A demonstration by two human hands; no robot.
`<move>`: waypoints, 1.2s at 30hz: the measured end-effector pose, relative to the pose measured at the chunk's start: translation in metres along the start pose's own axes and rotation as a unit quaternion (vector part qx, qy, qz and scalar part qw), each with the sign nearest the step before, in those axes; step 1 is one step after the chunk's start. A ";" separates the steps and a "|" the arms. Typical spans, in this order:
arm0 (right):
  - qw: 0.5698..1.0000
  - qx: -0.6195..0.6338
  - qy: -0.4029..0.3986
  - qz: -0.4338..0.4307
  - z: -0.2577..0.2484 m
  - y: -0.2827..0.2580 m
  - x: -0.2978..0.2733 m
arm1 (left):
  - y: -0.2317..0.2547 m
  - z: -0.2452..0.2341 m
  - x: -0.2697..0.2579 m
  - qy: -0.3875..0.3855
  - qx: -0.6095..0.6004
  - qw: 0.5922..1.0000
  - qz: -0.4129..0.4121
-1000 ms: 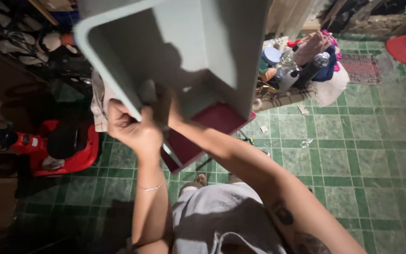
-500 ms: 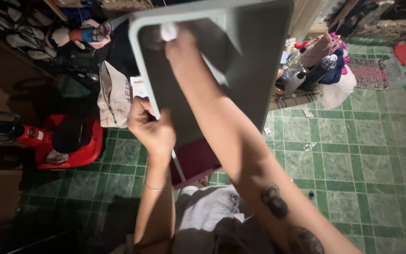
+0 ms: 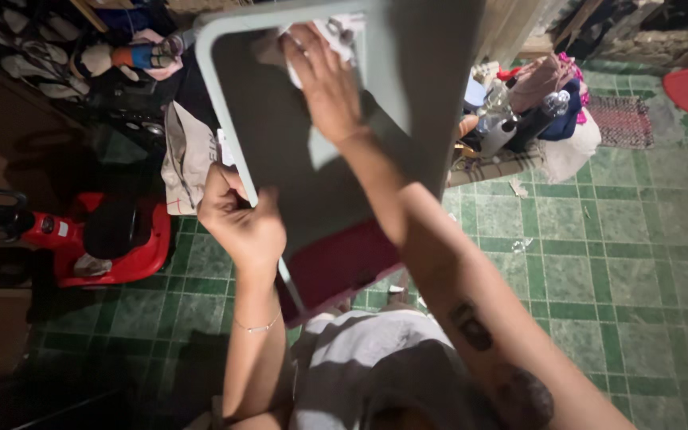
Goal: The person empties a light green plastic storage bin, removes small items like hair ties and rings, and places them on a nearby table. They then wipe the inside of the bin with a cloth and place a folded white cloth inside.
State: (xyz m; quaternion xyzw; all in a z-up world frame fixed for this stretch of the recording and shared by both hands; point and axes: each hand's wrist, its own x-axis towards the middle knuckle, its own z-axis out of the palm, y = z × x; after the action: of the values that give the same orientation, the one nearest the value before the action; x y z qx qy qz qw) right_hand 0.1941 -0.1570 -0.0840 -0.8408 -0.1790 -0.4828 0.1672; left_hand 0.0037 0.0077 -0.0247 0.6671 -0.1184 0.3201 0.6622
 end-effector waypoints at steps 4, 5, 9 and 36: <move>0.991 -0.078 -0.101 -0.032 -0.028 0.037 0.005 | 0.005 -0.006 0.007 -0.011 0.061 0.998 0.029; 0.990 -0.079 -0.109 -0.034 -0.030 0.041 0.000 | 0.005 -0.006 0.006 -0.021 0.086 0.995 0.043; 0.967 -0.174 -0.173 -0.069 -0.016 0.031 -0.041 | 0.009 -0.004 0.011 -0.044 0.156 0.984 0.071; 0.980 -0.065 -0.176 -0.065 -0.079 -0.045 -0.094 | 0.033 -0.003 0.002 -0.023 0.133 0.981 0.141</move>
State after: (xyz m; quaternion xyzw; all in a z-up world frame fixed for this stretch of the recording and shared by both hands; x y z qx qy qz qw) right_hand 0.0702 -0.1665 -0.1231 -0.9083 -0.2278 -0.3479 0.0459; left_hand -0.0149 0.0083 0.0034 0.7329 -0.1826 0.4075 0.5133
